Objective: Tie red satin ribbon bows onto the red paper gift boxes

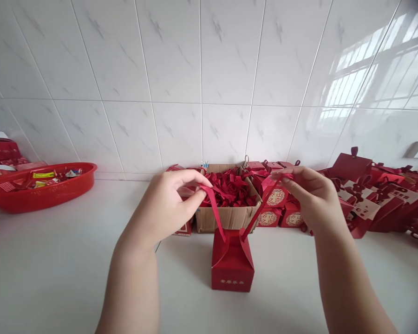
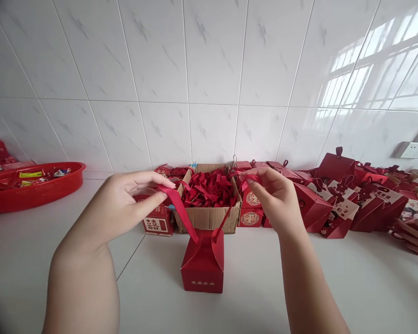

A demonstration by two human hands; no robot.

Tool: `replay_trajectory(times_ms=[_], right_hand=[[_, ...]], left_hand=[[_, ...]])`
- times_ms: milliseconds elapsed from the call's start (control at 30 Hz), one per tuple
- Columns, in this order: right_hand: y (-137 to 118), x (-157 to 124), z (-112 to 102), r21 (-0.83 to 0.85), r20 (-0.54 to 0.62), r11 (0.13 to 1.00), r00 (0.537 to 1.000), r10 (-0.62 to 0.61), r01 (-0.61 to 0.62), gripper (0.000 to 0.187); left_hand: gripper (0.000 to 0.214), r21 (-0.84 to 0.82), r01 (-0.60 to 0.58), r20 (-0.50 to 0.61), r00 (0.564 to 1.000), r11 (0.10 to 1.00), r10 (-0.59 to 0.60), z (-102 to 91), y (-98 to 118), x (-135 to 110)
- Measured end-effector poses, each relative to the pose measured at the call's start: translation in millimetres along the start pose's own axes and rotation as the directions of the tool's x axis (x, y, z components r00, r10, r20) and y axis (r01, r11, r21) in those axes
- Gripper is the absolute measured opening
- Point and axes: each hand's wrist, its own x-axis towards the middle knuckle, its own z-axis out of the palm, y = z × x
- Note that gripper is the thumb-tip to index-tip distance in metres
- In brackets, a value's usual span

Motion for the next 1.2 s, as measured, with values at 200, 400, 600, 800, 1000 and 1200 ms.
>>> replay_trajectory(times_ms=[200,400,600,800,1000,1200], right_hand=[[-2.1,1.9,10.4,0.296,-0.021,0.948,0.991,0.13,-0.118,0.019],[6.2,7.8,4.9,0.325,-0.22,0.946,0.972,0.079,-0.004,0.016],[6.8,10.8,4.9,0.405,-0.294,0.913,0.951,0.091,0.037,0.019],[5.1,9.9,11.6,0.445,-0.285,0.895,0.952,0.107,0.033,0.026],[4.5,8.5,13.7,0.497,-0.232,0.868,0.961,0.152,-0.017,0.023],[2.6,6.1,13.1,0.481,-0.169,0.876,0.979,0.117,-0.021,0.015]], left_hand=[[0.01,-0.25,0.074,0.087,0.995,0.965,-0.053,11.0,4.9,5.6],[0.005,-0.241,0.089,0.128,0.99,0.967,-0.059,14.1,4.5,10.4],[0.013,-0.299,0.072,0.01,0.997,0.952,-0.072,17.5,2.5,9.9],[0.029,-0.308,0.035,-0.12,0.99,0.951,-0.076,24.5,-1.9,13.4],[0.008,-0.24,-0.034,-0.154,0.988,0.97,-0.004,27.4,-5.0,14.6],[0.007,-0.261,-0.141,-0.214,0.973,0.955,0.085,29.5,-2.4,14.8]])
